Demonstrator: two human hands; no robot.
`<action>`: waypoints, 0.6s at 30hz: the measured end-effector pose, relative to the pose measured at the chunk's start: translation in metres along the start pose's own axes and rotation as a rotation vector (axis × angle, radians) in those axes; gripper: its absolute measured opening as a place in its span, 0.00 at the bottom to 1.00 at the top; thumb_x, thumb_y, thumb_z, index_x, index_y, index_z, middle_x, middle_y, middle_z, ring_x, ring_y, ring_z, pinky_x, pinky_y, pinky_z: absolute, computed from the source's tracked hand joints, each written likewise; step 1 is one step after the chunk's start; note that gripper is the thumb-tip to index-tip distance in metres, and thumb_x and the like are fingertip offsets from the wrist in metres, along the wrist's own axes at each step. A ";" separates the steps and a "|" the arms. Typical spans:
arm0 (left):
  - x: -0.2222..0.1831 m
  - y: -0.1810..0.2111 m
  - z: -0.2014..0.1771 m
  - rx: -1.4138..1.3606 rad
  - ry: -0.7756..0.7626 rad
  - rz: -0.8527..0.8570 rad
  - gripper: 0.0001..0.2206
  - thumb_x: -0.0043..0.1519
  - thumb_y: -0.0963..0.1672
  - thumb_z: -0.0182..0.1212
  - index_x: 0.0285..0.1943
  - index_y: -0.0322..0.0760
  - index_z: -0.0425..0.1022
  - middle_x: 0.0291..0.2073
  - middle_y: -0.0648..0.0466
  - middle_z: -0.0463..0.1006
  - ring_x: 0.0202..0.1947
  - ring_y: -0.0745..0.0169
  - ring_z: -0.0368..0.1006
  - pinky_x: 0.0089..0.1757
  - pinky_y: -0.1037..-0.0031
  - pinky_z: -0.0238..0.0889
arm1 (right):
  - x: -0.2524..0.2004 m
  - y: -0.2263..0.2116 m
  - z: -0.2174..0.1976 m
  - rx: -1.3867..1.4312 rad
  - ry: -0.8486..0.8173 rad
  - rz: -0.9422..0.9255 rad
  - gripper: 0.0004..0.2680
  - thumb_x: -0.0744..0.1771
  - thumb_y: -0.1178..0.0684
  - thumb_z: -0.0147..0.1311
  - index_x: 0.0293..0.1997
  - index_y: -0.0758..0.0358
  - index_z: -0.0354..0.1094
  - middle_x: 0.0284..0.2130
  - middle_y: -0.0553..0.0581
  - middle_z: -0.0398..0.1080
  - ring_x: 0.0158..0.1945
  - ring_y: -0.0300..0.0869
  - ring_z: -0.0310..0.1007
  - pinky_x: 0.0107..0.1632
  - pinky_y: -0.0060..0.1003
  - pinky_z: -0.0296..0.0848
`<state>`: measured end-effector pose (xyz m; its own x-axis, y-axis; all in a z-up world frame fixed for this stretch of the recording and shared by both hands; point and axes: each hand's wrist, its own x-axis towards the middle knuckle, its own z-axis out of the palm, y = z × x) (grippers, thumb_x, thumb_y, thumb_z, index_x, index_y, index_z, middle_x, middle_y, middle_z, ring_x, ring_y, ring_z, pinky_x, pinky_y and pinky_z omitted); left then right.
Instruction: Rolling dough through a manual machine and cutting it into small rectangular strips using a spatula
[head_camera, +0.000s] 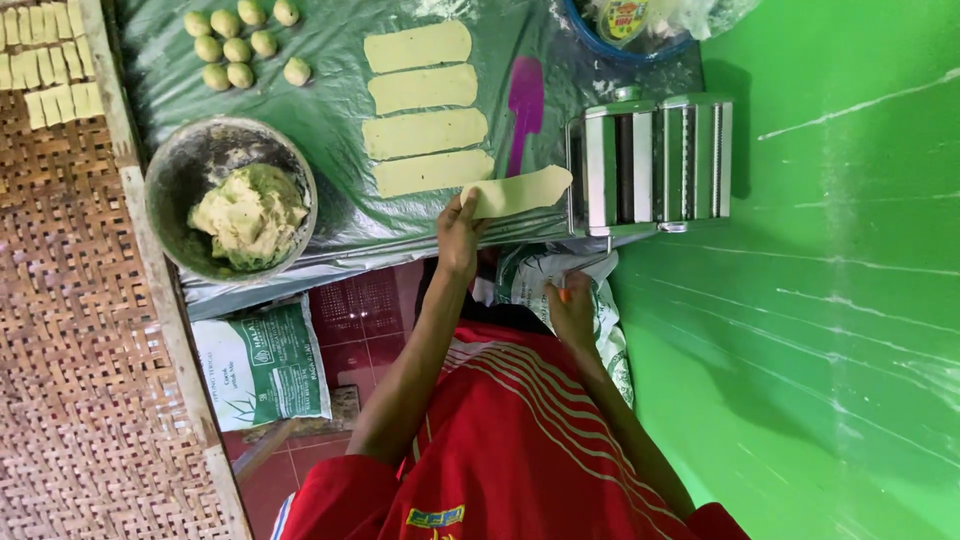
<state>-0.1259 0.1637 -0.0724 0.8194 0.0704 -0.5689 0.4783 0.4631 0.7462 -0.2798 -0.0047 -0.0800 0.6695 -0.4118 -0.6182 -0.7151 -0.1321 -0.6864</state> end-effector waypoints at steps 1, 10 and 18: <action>-0.004 0.004 0.001 0.000 -0.002 0.003 0.14 0.66 0.49 0.66 0.53 0.38 0.81 0.44 0.46 0.84 0.48 0.53 0.81 0.54 0.53 0.71 | -0.002 0.008 0.001 0.002 0.001 -0.003 0.24 0.64 0.43 0.59 0.63 0.64 0.60 0.58 0.70 0.67 0.66 0.63 0.64 0.66 0.55 0.61; -0.040 0.038 0.012 -0.034 -0.075 0.036 0.14 0.66 0.50 0.65 0.54 0.39 0.80 0.42 0.48 0.85 0.43 0.58 0.83 0.50 0.61 0.76 | -0.031 -0.059 0.009 0.362 0.122 -0.333 0.08 0.69 0.51 0.54 0.41 0.67 0.71 0.31 0.61 0.74 0.38 0.45 0.73 0.48 0.44 0.70; -0.078 0.077 -0.013 -0.190 -0.070 0.025 0.13 0.66 0.46 0.63 0.53 0.31 0.78 0.42 0.41 0.84 0.42 0.50 0.83 0.46 0.58 0.79 | 0.014 -0.108 0.053 1.471 -0.686 0.460 0.20 0.67 0.40 0.58 0.49 0.76 0.72 0.44 0.73 0.76 0.47 0.61 0.78 0.51 0.52 0.78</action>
<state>-0.1573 0.2054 0.0247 0.8535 0.0258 -0.5204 0.3944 0.6206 0.6777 -0.1826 0.0515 -0.0344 0.7143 0.3179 -0.6234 -0.3458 0.9349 0.0804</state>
